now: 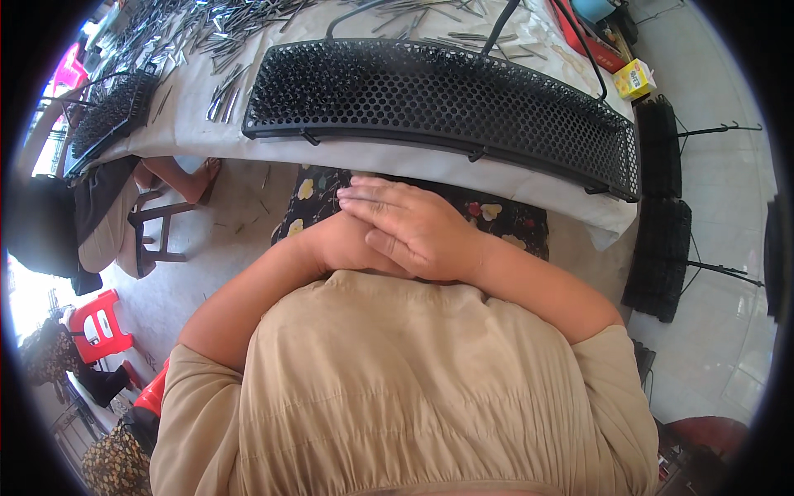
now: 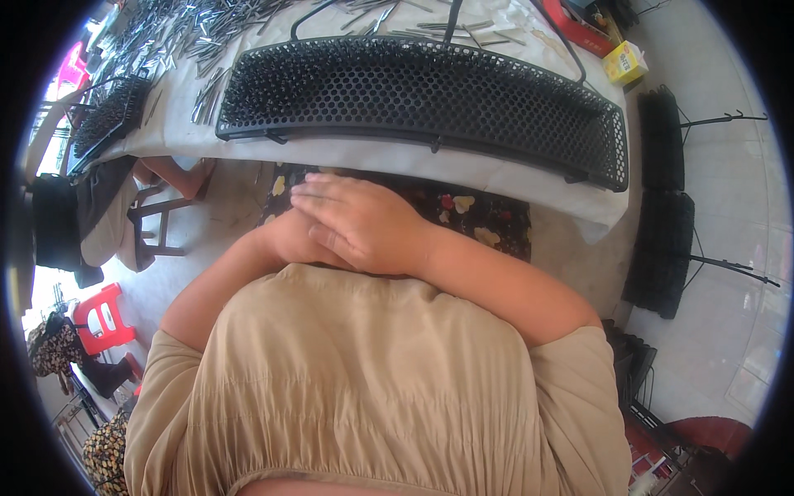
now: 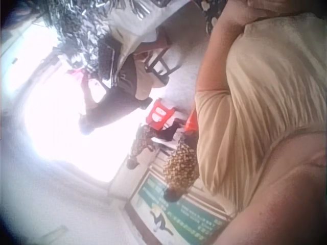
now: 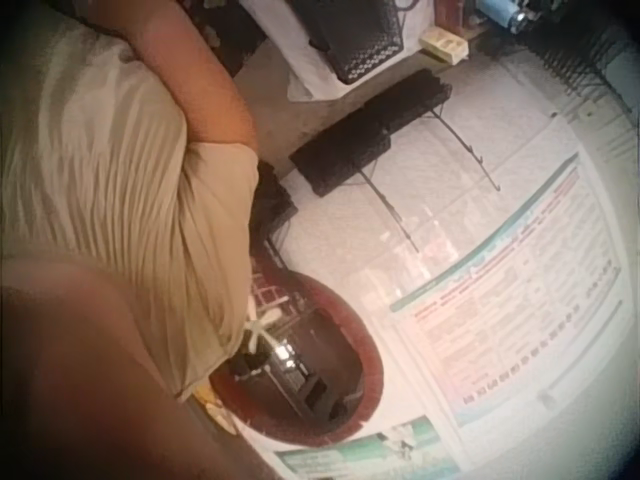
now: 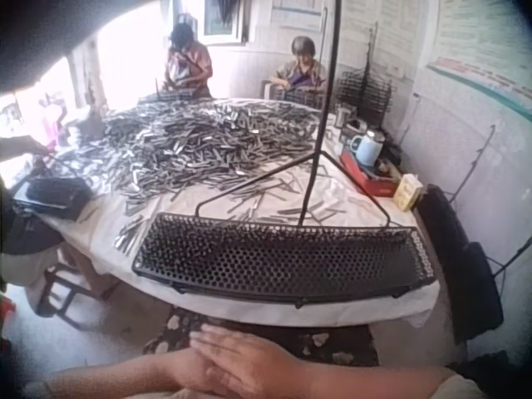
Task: The person inserts small metal pins into a perforated black frame by hand at a worktable.
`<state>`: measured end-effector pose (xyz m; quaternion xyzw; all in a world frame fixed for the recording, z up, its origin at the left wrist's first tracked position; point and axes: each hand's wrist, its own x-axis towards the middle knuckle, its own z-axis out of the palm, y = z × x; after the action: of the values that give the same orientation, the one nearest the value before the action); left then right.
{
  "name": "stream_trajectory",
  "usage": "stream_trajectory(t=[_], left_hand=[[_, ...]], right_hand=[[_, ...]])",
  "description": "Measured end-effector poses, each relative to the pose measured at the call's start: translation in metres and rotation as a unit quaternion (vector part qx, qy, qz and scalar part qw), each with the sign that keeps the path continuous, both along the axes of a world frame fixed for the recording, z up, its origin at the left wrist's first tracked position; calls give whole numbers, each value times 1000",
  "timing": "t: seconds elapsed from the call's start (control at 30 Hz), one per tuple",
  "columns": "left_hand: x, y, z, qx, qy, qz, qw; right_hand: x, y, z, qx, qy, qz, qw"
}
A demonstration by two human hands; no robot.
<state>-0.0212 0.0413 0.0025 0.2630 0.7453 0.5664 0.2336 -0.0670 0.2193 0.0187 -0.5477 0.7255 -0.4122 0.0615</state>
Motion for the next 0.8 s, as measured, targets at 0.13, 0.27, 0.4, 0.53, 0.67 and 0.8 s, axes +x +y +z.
stream_trajectory(t=[0.13,0.27,0.4,0.53,0.67,0.8], left_hand=[[-3,1,2,0,-19,-29,999],[-5,11,-2,-8,34,31,999],[-11,13,8,91,-268,252,925],[-25,7,28,399,-372,311,778],[-31,7,30,392,-365,269,801],[-39,14,39,271,-357,312,838]], right_hand=[[3,5,-6,33,-52,6,998],[-6,3,-10,29,-58,-14,998],[-22,3,0,-42,-76,-99,991],[-39,12,5,-150,-476,-172,850],[-44,10,17,-79,-510,-178,838],[-51,10,27,-66,-512,-199,833]])
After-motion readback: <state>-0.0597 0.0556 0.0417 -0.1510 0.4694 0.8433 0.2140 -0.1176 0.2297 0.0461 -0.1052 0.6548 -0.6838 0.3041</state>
